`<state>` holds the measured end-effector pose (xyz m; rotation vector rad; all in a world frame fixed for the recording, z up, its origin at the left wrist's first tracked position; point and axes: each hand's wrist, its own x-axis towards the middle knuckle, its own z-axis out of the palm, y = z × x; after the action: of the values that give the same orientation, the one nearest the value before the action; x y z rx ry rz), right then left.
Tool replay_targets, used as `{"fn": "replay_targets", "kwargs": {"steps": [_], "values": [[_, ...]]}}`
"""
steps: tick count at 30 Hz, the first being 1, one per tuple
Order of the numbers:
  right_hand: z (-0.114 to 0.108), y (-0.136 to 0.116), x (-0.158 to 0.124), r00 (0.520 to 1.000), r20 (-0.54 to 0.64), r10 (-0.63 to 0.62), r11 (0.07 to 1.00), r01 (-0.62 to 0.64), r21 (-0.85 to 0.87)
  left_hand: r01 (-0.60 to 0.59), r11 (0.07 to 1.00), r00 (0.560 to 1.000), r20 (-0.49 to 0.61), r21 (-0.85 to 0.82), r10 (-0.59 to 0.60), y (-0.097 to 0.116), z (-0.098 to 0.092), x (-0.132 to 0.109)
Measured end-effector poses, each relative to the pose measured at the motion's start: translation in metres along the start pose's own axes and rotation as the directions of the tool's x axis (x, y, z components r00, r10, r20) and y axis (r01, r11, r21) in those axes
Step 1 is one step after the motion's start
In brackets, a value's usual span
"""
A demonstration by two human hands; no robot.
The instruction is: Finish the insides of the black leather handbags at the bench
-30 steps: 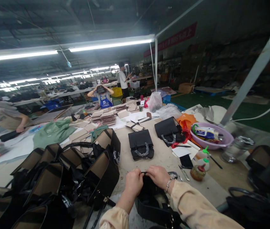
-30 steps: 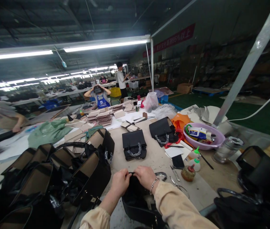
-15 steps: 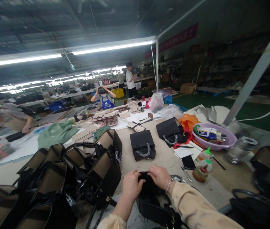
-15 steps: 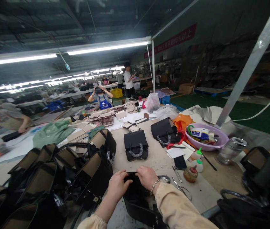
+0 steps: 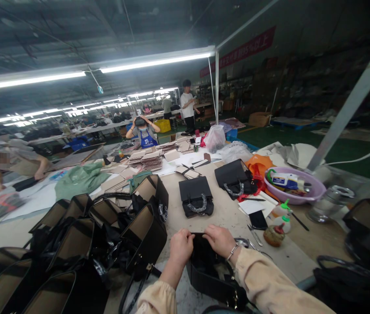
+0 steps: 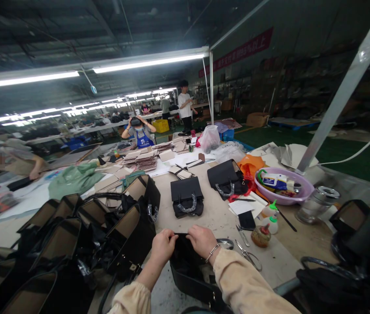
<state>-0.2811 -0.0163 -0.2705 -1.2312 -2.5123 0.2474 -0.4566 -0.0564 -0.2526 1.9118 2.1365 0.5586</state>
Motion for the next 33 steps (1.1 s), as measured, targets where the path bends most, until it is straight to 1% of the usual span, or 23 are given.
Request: {"fn": "replay_targets", "kwargs": {"steps": [4, 10, 16, 21, 25, 27, 29, 31, 33], "values": [[0.0, -0.001, 0.001, 1.0, 0.014, 0.007, 1.0, -0.007, 0.005, 0.008, 1.0, 1.0, -0.002, 0.004, -0.008, 0.0, 0.001, 0.0], [-0.004, -0.002, 0.003, 0.999, 0.049, 0.023, 1.0, -0.022, -0.005, 0.043, 0.999, 0.999, 0.023, 0.019, -0.044, 0.004, -0.002, 0.001], [-0.005, -0.011, 0.014, 0.988, 0.142, -0.058, 0.996, 0.066, -0.052, 0.022, 1.0, 0.999, 0.028, 0.002, -0.022, 0.001, -0.001, -0.001], [0.002, -0.021, 0.021, 0.992, 0.103, -0.071, 0.993, 0.08, -0.092, 0.034, 0.999, 0.999, 0.017, -0.027, -0.034, -0.002, -0.007, -0.008], [0.004, -0.017, 0.018, 0.996, 0.082, -0.04, 0.993, 0.049, -0.111, 0.008, 0.995, 1.0, 0.022, -0.097, -0.006, 0.002, -0.011, -0.024], [0.002, -0.01, 0.016, 0.997, 0.077, -0.007, 0.993, 0.016, -0.118, 0.033, 0.994, 0.998, 0.058, -0.105, -0.027, 0.005, -0.009, -0.033], [-0.002, -0.001, 0.015, 0.997, 0.074, 0.026, 0.991, -0.015, -0.136, 0.065, 0.992, 0.99, 0.129, -0.111, -0.051, 0.007, -0.007, -0.038], [-0.007, 0.008, 0.016, 0.996, 0.073, 0.047, 0.987, -0.035, -0.154, 0.077, 0.989, 0.978, 0.203, -0.125, -0.051, 0.008, -0.005, -0.035], [-0.012, 0.016, 0.017, 0.996, 0.069, 0.062, 0.985, -0.05, -0.164, 0.044, 0.989, 0.965, 0.264, -0.143, -0.005, 0.008, -0.007, -0.021]]}}
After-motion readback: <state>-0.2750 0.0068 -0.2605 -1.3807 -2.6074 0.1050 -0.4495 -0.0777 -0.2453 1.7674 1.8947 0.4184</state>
